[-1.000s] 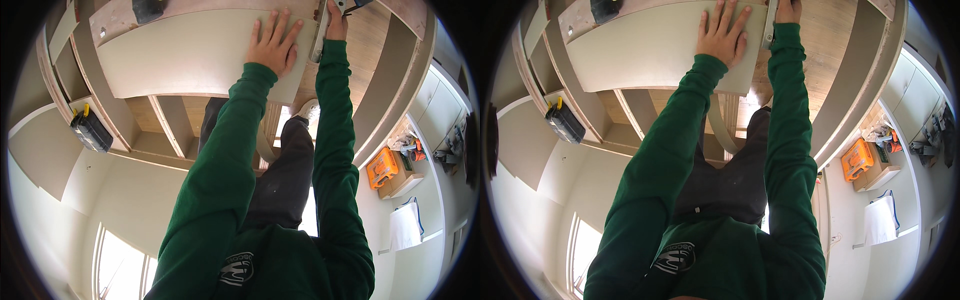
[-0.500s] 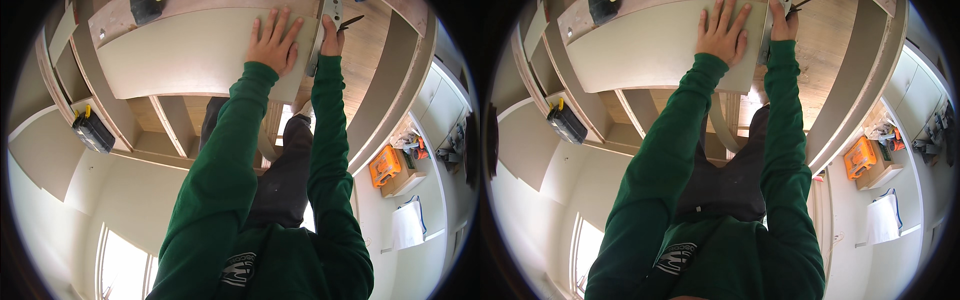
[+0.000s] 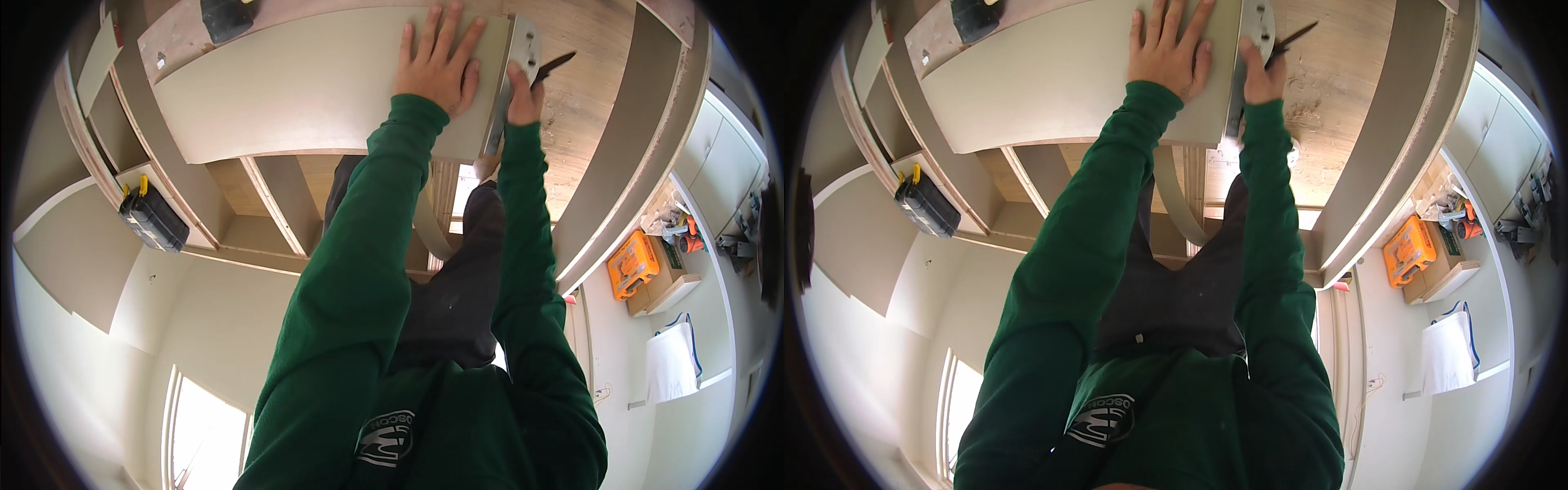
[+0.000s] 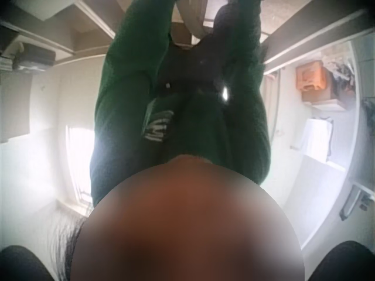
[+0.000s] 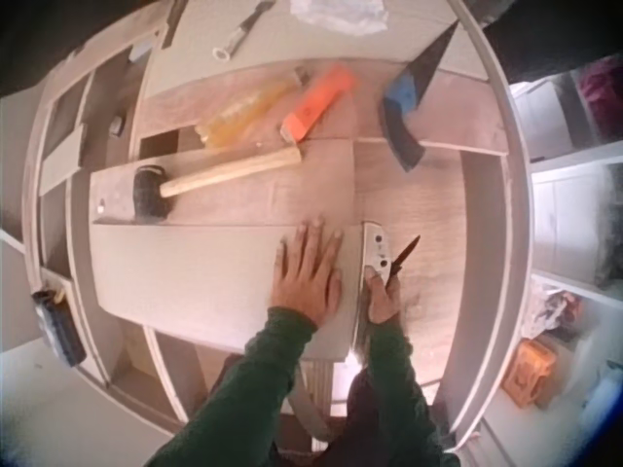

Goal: The person fits a curved wooden panel into a cabinet frame, repeatedly adjusting its position to align with the structure. The person then uses a hand plane to smooth the edge of a separate flat wooden panel on a workbench.

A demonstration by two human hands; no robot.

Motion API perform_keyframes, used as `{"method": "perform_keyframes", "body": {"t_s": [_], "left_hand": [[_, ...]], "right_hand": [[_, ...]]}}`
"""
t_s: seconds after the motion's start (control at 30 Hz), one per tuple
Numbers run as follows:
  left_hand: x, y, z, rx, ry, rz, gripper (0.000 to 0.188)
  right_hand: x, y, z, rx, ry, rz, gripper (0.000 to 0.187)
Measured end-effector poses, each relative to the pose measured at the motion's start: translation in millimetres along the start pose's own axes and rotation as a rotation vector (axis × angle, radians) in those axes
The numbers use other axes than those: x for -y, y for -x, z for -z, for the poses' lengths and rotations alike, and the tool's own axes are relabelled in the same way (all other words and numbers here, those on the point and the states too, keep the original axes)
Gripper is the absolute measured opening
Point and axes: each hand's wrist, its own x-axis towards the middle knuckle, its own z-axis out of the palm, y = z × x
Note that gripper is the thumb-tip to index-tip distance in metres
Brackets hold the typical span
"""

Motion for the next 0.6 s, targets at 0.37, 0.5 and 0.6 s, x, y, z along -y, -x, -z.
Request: {"method": "perform_keyframes", "body": {"t_s": [0.37,0.5,0.6], "left_hand": [[0.0,-0.4,2.3,0.051,-0.031,0.0,0.061],[2.5,0.9,-1.1,0.052,-0.042,-0.003,0.062],[6.8,1.0,-7.3,0.036,-0.023,-0.009,0.063]], "right_hand": [[-47.8,81.5,35.8,-0.002,-0.081,-0.041,0.054],[-57.4,95.3,42.9,0.007,-0.027,-0.048,0.055],[-69.0,99.4,51.1,0.01,-0.033,-0.069,0.055]]}}
